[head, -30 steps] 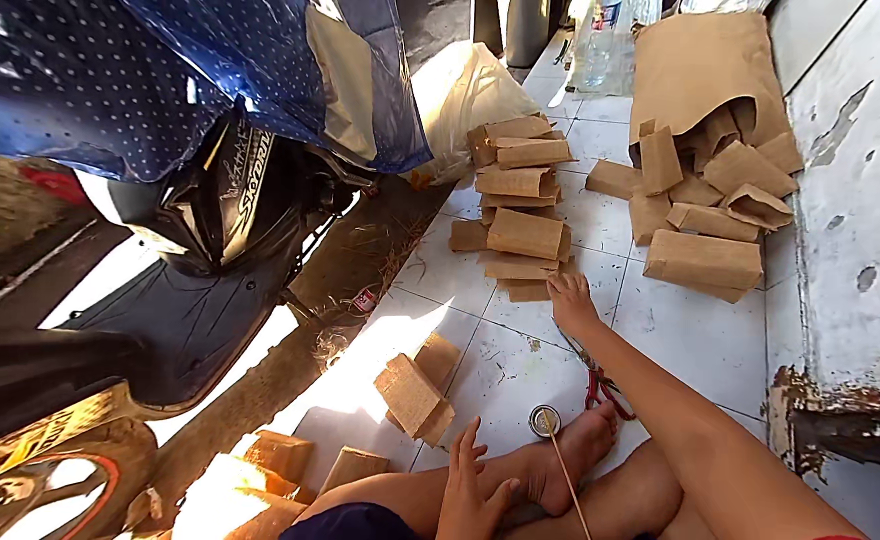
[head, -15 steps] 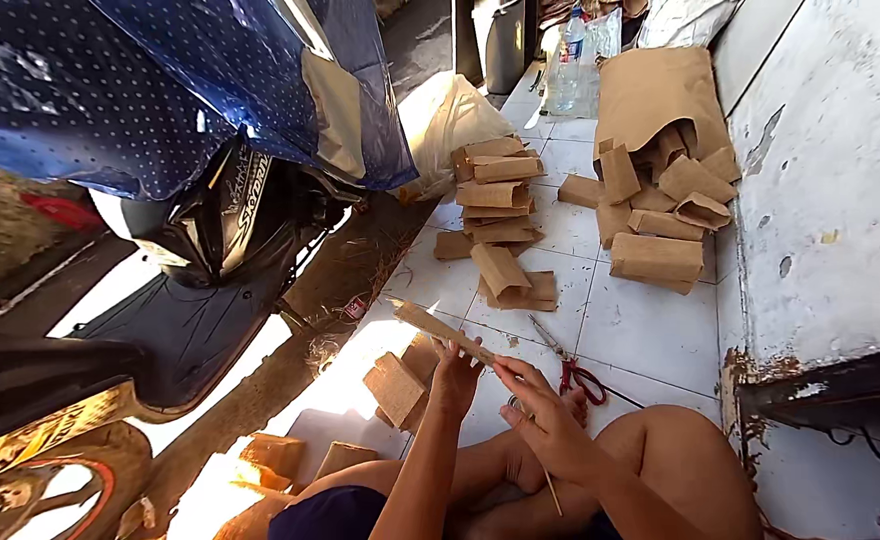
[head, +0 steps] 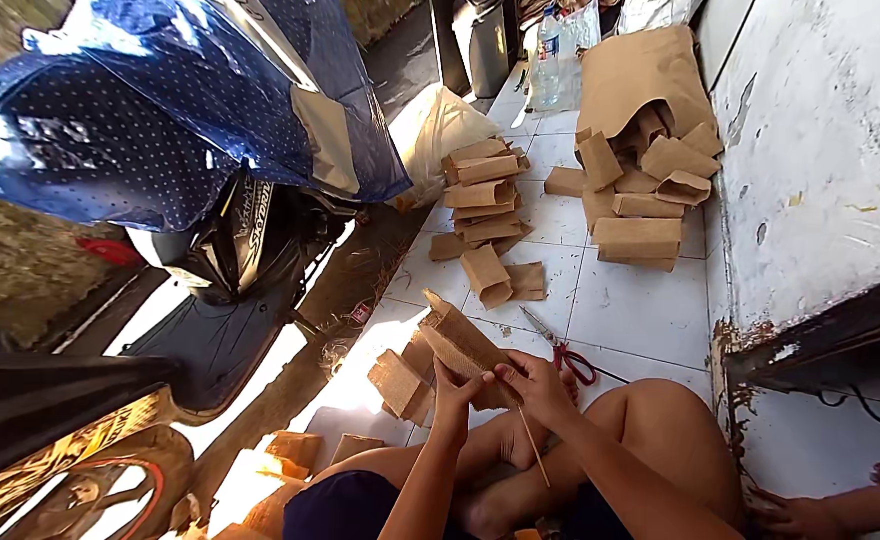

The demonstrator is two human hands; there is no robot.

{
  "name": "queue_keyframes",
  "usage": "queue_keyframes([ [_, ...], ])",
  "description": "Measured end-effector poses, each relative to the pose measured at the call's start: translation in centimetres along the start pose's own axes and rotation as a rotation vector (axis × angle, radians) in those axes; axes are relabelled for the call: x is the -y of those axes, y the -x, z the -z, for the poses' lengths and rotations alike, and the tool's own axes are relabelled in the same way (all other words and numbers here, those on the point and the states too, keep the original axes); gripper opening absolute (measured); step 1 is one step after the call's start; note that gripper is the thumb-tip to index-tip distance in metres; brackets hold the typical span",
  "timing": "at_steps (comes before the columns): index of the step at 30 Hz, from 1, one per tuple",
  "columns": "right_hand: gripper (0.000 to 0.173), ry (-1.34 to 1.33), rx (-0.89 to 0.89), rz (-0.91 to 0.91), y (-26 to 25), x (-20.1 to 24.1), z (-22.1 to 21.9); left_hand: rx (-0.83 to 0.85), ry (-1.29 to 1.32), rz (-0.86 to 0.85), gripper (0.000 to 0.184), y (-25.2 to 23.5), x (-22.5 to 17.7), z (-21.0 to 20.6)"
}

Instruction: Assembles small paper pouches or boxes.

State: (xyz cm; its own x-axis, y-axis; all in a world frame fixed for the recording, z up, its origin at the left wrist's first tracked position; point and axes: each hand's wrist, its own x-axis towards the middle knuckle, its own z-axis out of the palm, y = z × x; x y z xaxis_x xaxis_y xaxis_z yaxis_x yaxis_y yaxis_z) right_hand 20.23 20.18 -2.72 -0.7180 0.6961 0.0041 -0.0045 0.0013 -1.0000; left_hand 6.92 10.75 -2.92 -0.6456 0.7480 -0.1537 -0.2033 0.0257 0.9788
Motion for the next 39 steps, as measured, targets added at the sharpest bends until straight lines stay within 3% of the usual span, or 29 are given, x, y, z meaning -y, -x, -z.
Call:
queue_keyframes([
  [2, 0.025, 0.028, -0.071, 0.011, -0.2, 0.1, 0.3, -0.027, -0.009, -0.005, 0.119, 0.0, 0.1, -0.4],
  [5, 0.026, 0.046, -0.026, -0.060, -0.4, 0.5, 0.9, -0.052, -0.020, 0.016, 0.108, -0.1, -0.2, -0.4],
  [9, 0.044, -0.047, -0.001, -0.079, -1.0, 0.5, 1.8, 0.021, -0.157, 0.069, 0.113, 0.3, -0.3, -0.5],
  [13, 0.023, -0.059, -0.143, -0.028, -1.4, -0.3, 1.0, 0.042, -0.233, 0.111, 0.116, 0.9, 0.7, -0.9],
  [17, 0.024, -0.063, -0.157, -0.076, -1.2, 0.0, 1.0, 0.034, -0.253, 0.135, 0.103, 0.9, 0.9, -0.8],
  [20, 0.034, -0.186, -0.122, -0.125, -1.3, 0.2, 1.5, 0.075, -0.328, 0.145, 0.106, 1.1, 1.0, -0.6],
  [24, 0.016, -0.296, -0.267, -0.106, -1.9, -0.7, 1.1, 0.113, -0.342, 0.148, 0.116, 1.8, 1.2, -0.8],
  [29, 0.026, -0.348, -0.207, -0.117, -1.7, -0.3, 1.8, 0.129, -0.303, 0.148, 0.093, 1.9, 1.5, -0.6],
  [34, 0.018, -0.320, -0.343, -0.053, -2.0, -0.9, 1.6, 0.175, -0.244, 0.135, 0.074, 2.4, 1.0, -1.2],
  [37, 0.027, -0.302, -0.226, -0.139, -2.1, -0.6, 2.1, 0.152, -0.231, 0.158, 0.066, 2.2, 1.3, -0.6],
  [39, 0.042, -0.254, -0.109, -0.201, -2.2, -0.2, 3.0, 0.064, -0.222, 0.204, 0.055, 2.1, 1.5, 0.3],
])
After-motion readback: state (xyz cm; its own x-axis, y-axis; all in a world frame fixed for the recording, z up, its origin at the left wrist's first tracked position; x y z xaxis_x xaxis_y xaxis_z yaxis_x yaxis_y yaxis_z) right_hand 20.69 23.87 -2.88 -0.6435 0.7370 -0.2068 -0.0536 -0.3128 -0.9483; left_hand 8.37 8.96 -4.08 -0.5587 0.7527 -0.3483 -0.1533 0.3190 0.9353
